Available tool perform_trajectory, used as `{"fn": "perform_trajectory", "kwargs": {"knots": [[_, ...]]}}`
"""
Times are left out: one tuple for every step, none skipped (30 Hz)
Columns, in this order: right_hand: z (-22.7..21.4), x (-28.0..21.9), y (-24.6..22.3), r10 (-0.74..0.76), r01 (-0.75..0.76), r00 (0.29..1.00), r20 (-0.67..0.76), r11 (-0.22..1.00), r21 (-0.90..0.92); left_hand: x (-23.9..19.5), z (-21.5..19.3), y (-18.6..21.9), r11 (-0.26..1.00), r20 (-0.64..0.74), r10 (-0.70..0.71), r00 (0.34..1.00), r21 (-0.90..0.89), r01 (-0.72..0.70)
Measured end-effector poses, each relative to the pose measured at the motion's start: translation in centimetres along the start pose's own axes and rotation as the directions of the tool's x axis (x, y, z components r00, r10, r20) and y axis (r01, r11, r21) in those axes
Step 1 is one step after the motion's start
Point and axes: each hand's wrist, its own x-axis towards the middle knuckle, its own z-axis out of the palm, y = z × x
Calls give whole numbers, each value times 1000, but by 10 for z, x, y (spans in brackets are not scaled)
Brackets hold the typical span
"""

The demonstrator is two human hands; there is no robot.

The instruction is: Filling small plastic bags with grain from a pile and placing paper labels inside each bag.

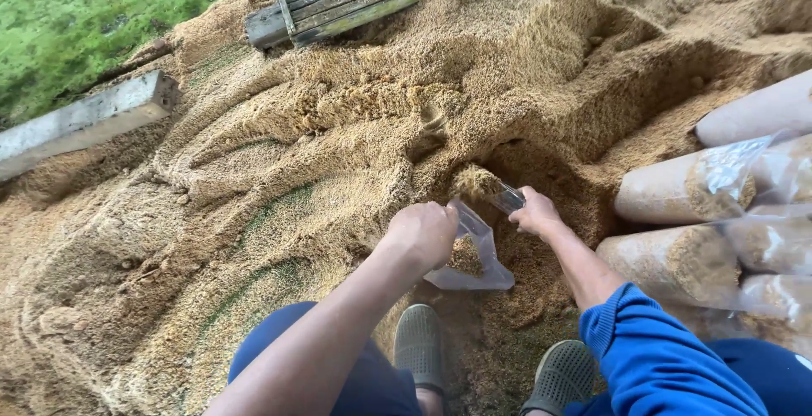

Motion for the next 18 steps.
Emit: {"fn": "perform_trajectory", "kwargs": {"knots": [[-7, -5, 0, -7, 6, 1000, -8, 1000, -10, -1, -1, 0, 1000, -13, 1, 1000, -7, -1], [-15, -10, -1, -14, 14, 1000, -7, 1000, -10, -2, -3, -1, 1000, -20, -11, 1000, -9, 11], [-22, -14, -2, -22, 22, 1000, -6, 1000, -9, -3, -4, -2, 1000, -27, -24, 999, -11, 24], [-34, -20, -5, -34, 33, 999, -10, 999, -24, -2, -3, -3, 999, -42, -29, 999, -22, 28], [-46, -26, -7, -38, 38, 999, 0, 999, 19, 0, -2, -6, 1000, -42, -19, 999, -7, 19], [-56, -34, -9, -38, 37, 999, 13, 997, 66, 2, 0, -7, 1000, -36, -8, 999, 9, 8], [-71, -46, -22, -45, 44, 999, 12, 998, 54, -1, -4, -6, 1000, -45, -12, 999, 0, 12], [-83, -61, -33, -64, 61, 998, 23, 993, 98, -3, -6, -5, 999, -52, -4, 999, 32, 5], [-96, -75, -43, -84, 78, 996, 33, 987, 143, -5, -8, -3, 998, -59, 5, 998, 64, -1], [-111, -94, -58, -83, 78, 996, 27, 987, 140, -9, -13, 0, 998, -63, 10, 998, 63, -6], [-125, -112, -74, -98, 91, 994, 52, 988, 129, -13, -19, 3, 999, -55, 11, 998, 39, -8], [-139, -130, -89, -112, 103, 991, 75, 988, 117, -16, -24, 5, 1000, -48, 12, 999, 16, -11], [-149, -135, -89, -111, 103, 991, 69, 988, 115, -12, -20, 3, 1000, -53, 17, 998, 15, -17], [-157, -139, -89, -114, 100, 990, 87, 983, 155, -9, -17, 1, 999, -46, 30, 998, 47, -28], [-166, -143, -89, -118, 96, 987, 105, 976, 195, -4, -13, 0, 996, -39, 42, 998, 78, -39], [-175, -164, -104, -117, 95, 987, 107, 976, 194, -1, -13, 1, 996, -38, 41, 998, 77, -38], [-184, -185, -119, -107, 80, 983, 148, 981, 178, 2, -12, 1, 995, -35, 46, 998, 94, -43], [-193, -206, -135, -97, 67, 977, 188, 985, 160, 4, -11, 2, 993, -34, 52, 998, 111, -47]]}}
